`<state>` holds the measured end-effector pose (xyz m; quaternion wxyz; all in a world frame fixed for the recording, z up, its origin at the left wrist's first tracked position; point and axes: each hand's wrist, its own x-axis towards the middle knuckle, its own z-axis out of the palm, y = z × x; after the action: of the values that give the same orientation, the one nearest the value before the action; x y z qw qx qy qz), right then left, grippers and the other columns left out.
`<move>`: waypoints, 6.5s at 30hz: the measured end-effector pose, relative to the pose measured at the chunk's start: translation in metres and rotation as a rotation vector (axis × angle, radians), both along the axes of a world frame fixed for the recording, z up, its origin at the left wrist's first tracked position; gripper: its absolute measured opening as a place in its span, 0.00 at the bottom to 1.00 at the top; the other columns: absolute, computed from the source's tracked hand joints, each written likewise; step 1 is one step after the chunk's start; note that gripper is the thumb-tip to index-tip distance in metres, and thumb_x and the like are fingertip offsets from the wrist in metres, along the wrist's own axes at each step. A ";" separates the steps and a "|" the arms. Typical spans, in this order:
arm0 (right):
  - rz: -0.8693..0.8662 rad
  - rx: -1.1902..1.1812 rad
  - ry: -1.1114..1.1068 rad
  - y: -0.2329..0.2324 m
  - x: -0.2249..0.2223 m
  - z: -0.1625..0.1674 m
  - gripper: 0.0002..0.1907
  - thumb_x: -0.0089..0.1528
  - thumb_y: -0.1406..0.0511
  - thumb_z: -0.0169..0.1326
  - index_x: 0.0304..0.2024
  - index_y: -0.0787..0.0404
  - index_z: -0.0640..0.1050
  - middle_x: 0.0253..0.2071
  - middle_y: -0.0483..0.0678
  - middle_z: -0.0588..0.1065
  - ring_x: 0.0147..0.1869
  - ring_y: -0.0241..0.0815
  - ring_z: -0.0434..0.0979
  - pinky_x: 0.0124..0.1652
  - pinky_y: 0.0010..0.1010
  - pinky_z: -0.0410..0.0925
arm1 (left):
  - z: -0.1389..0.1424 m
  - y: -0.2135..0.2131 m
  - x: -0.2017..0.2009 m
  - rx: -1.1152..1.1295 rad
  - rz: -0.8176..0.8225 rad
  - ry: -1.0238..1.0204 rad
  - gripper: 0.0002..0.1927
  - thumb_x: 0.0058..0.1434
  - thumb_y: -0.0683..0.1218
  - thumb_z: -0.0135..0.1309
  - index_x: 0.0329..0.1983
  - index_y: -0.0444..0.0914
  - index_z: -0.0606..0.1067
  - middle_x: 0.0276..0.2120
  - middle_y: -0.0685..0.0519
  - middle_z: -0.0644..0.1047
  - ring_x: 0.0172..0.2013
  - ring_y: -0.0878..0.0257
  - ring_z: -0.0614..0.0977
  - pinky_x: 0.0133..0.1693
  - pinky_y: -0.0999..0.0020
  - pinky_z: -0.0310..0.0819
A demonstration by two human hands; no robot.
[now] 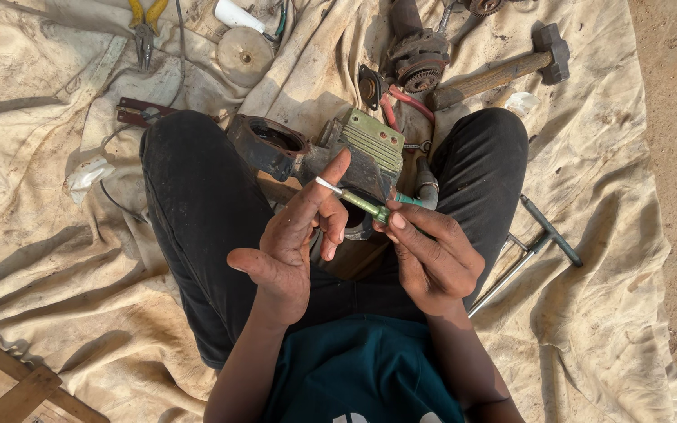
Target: The person sits on a tarp and works on a small engine block, using a screwdriver to scrape and clean the interior of the cylinder bore and surrounding surfaces. They repeatedly insert and rotate the tool inside the bore, then inspect the cleaned area by tilting the block.
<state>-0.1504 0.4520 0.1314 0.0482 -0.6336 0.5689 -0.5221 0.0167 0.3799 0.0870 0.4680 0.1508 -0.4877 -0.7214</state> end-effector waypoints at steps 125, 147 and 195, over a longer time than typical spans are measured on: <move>0.068 0.278 -0.170 -0.006 0.006 0.001 0.08 0.68 0.70 0.57 0.47 0.68 0.74 0.49 0.56 0.80 0.41 0.36 0.85 0.38 0.23 0.78 | -0.043 -0.057 0.008 -0.180 0.378 -0.248 0.39 0.76 0.71 0.30 0.59 0.34 0.76 0.42 0.48 0.80 0.26 0.71 0.68 0.31 0.75 0.64; 0.142 0.342 -0.548 -0.001 -0.005 0.006 0.13 0.71 0.67 0.53 0.55 0.69 0.69 0.47 0.60 0.81 0.40 0.38 0.84 0.35 0.23 0.76 | -0.046 -0.053 0.007 -0.188 0.431 -0.284 0.38 0.77 0.69 0.31 0.56 0.34 0.76 0.43 0.49 0.80 0.25 0.71 0.71 0.27 0.77 0.64; 0.211 -0.119 -0.093 0.016 0.013 -0.050 0.16 0.67 0.70 0.54 0.48 0.69 0.61 0.41 0.67 0.74 0.48 0.58 0.84 0.41 0.41 0.81 | -0.043 -0.051 0.005 -0.252 0.515 -0.374 0.37 0.78 0.68 0.29 0.55 0.34 0.76 0.40 0.48 0.80 0.22 0.72 0.69 0.24 0.79 0.59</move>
<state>-0.1373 0.4681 0.0809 0.0914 -0.6669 0.4643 -0.5756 0.0214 0.3293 0.0440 0.5522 0.3396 -0.5961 -0.4737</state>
